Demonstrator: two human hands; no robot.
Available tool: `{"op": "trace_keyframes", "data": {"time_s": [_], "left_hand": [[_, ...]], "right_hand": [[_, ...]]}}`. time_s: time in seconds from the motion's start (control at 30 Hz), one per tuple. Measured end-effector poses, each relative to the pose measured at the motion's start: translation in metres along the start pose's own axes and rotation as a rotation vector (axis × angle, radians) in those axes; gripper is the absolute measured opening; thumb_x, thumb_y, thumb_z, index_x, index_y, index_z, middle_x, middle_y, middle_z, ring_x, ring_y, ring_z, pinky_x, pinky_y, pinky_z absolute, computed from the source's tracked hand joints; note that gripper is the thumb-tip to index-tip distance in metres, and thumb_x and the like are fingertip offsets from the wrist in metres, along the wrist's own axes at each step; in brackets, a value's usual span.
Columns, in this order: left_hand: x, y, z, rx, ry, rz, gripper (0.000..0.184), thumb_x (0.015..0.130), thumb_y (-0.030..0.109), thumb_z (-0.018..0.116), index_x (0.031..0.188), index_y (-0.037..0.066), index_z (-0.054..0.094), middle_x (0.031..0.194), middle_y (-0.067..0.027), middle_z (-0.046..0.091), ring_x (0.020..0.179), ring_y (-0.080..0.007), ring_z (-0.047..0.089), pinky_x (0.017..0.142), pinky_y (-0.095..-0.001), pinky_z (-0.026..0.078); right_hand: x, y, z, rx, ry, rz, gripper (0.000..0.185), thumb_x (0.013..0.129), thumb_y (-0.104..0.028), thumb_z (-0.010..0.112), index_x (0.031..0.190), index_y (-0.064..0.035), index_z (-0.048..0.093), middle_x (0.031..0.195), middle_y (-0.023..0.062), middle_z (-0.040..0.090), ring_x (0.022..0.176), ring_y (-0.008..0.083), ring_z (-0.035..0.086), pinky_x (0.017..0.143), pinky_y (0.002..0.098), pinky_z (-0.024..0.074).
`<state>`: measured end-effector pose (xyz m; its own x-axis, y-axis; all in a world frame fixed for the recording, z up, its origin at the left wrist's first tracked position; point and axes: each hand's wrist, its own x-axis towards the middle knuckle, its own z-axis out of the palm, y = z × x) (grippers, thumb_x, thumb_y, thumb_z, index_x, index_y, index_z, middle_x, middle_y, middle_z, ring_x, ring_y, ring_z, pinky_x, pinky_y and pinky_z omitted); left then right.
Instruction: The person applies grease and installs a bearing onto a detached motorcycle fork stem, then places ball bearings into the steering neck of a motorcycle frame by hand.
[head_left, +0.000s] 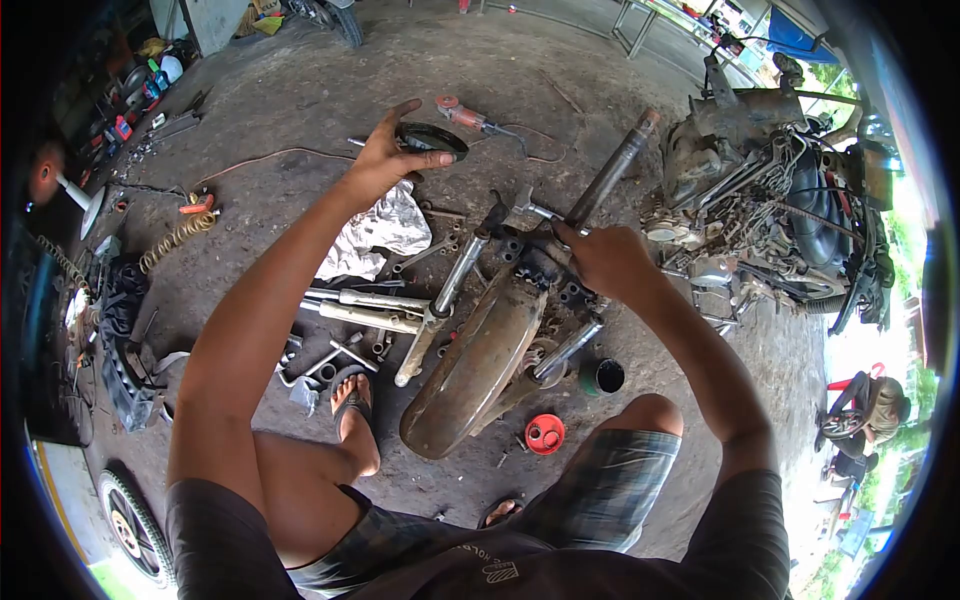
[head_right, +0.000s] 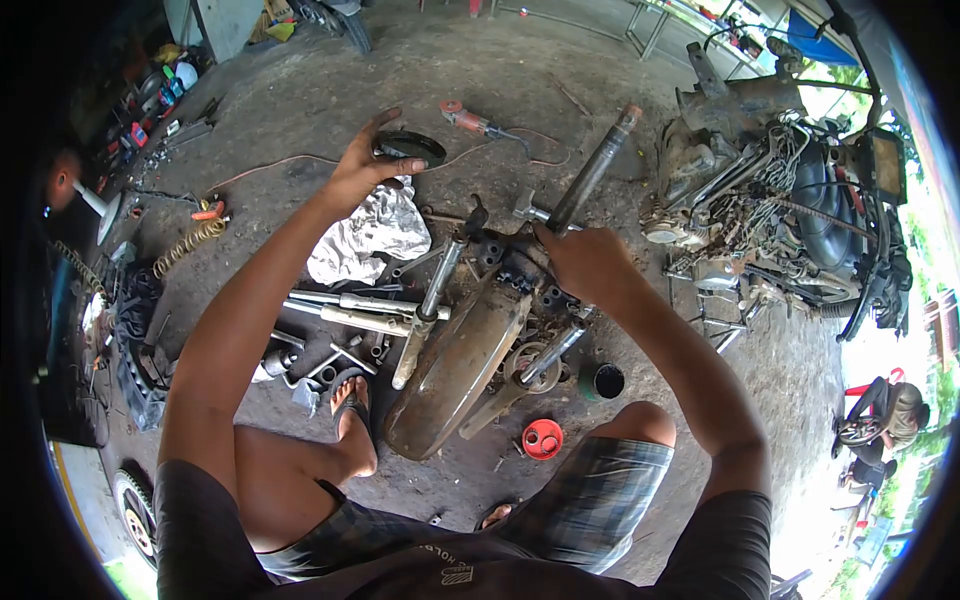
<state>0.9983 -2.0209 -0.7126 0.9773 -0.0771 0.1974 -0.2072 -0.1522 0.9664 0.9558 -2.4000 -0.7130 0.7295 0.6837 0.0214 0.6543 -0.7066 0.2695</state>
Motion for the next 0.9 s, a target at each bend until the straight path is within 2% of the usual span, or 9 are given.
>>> {"op": "trace_keyframes", "data": {"time_s": [0.13, 0.27, 0.37, 0.43, 0.57, 0.63, 0.77, 0.83, 0.9], "left_hand": [[-0.001, 0.004, -0.001, -0.002, 0.004, -0.001, 0.104, 0.083, 0.02, 0.093, 0.164, 0.007, 0.03, 0.14, -0.0217, 0.06, 0.113, -0.0254, 0.07, 0.083, -0.0332, 0.061], [-0.005, 0.009, -0.006, -0.002, 0.015, -0.016, 0.104, 0.082, 0.021, 0.094, 0.164, 0.007, 0.031, 0.14, -0.0219, 0.061, 0.114, -0.0259, 0.07, 0.084, -0.0334, 0.061], [-0.003, 0.002, -0.01, 0.007, 0.015, -0.001, 0.105, 0.081, 0.022, 0.094, 0.164, 0.007, 0.032, 0.139, -0.0223, 0.061, 0.115, -0.0263, 0.069, 0.085, -0.0336, 0.061], [-0.002, 0.0, -0.01, 0.004, 0.021, 0.043, 0.105, 0.081, 0.023, 0.095, 0.164, 0.007, 0.032, 0.139, -0.0231, 0.061, 0.116, -0.0264, 0.069, 0.085, -0.0337, 0.061], [-0.002, 0.002, -0.006, 0.012, 0.017, 0.012, 0.105, 0.081, 0.023, 0.095, 0.164, 0.008, 0.032, 0.139, -0.0238, 0.061, 0.116, -0.0265, 0.069, 0.086, -0.0339, 0.061], [-0.001, 0.002, -0.005, 0.018, 0.003, 0.006, 0.106, 0.081, 0.023, 0.095, 0.164, 0.008, 0.032, 0.139, -0.0242, 0.061, 0.116, -0.0268, 0.069, 0.086, -0.0342, 0.061], [-0.004, 0.002, -0.006, -0.001, -0.001, -0.019, 0.105, 0.081, 0.021, 0.095, 0.164, 0.007, 0.031, 0.14, -0.0244, 0.06, 0.115, -0.0269, 0.069, 0.088, -0.0346, 0.06], [-0.003, -0.002, -0.006, 0.016, 0.001, -0.01, 0.105, 0.081, 0.019, 0.094, 0.164, 0.007, 0.031, 0.141, -0.0245, 0.059, 0.115, -0.0264, 0.07, 0.089, -0.0343, 0.06], [-0.003, -0.006, -0.006, 0.018, 0.0, -0.008, 0.105, 0.081, 0.018, 0.094, 0.164, 0.007, 0.031, 0.141, -0.0245, 0.059, 0.115, -0.0261, 0.07, 0.09, -0.0343, 0.059]], "right_hand": [[-0.009, 0.0, -0.011, -0.128, -0.072, -0.05, 0.06, 0.093, -0.022, 0.068, 0.152, -0.0182, 0.056, 0.073, 0.0083, 0.072, 0.067, 0.0283, 0.073, 0.063, 0.0455, 0.0573], [-0.026, 0.024, -0.018, -0.152, -0.05, -0.154, 0.062, 0.091, -0.023, 0.07, 0.152, -0.022, 0.057, 0.072, 0.0092, 0.071, 0.065, 0.0276, 0.072, 0.061, 0.043, 0.0564], [-0.025, 0.038, -0.014, 0.034, 0.111, -0.191, 0.065, 0.09, -0.021, 0.072, 0.153, -0.026, 0.056, 0.071, 0.0108, 0.07, 0.064, 0.0283, 0.071, 0.062, 0.0427, 0.0574], [-0.018, 0.043, -0.008, 0.467, 0.087, -0.069, 0.069, 0.088, -0.018, 0.073, 0.154, -0.0268, 0.055, 0.073, 0.0118, 0.069, 0.064, 0.0292, 0.071, 0.065, 0.0429, 0.0592], [-0.013, 0.046, -0.004, 0.525, -0.01, -0.035, 0.073, 0.087, -0.014, 0.074, 0.156, -0.0283, 0.053, 0.074, 0.0112, 0.067, 0.064, 0.0304, 0.071, 0.067, 0.0436, 0.0606], [-0.017, 0.048, -0.003, 0.093, 0.132, -0.128, 0.077, 0.086, -0.011, 0.073, 0.157, -0.0297, 0.052, 0.076, 0.0091, 0.066, 0.066, 0.0276, 0.07, 0.064, 0.0392, 0.0598], [-0.022, 0.051, 0.002, -0.239, 0.264, -0.213, 0.079, 0.085, 0.0, 0.068, 0.159, -0.0254, 0.052, 0.073, 0.0071, 0.057, 0.065, 0.0197, 0.062, 0.059, 0.0362, 0.056], [-0.026, 0.056, 0.002, -0.541, 0.201, -0.239, 0.08, 0.089, -0.018, 0.066, 0.164, -0.0319, 0.042, 0.083, 0.0029, 0.059, 0.076, 0.0173, 0.061, 0.055, 0.0298, 0.051], [-0.024, 0.079, 0.026, -0.465, 0.236, -0.275, 0.079, 0.091, -0.02, 0.064, 0.165, -0.0315, 0.04, 0.084, 0.0023, 0.057, 0.078, 0.0166, 0.059, 0.056, 0.0289, 0.0491]]}}
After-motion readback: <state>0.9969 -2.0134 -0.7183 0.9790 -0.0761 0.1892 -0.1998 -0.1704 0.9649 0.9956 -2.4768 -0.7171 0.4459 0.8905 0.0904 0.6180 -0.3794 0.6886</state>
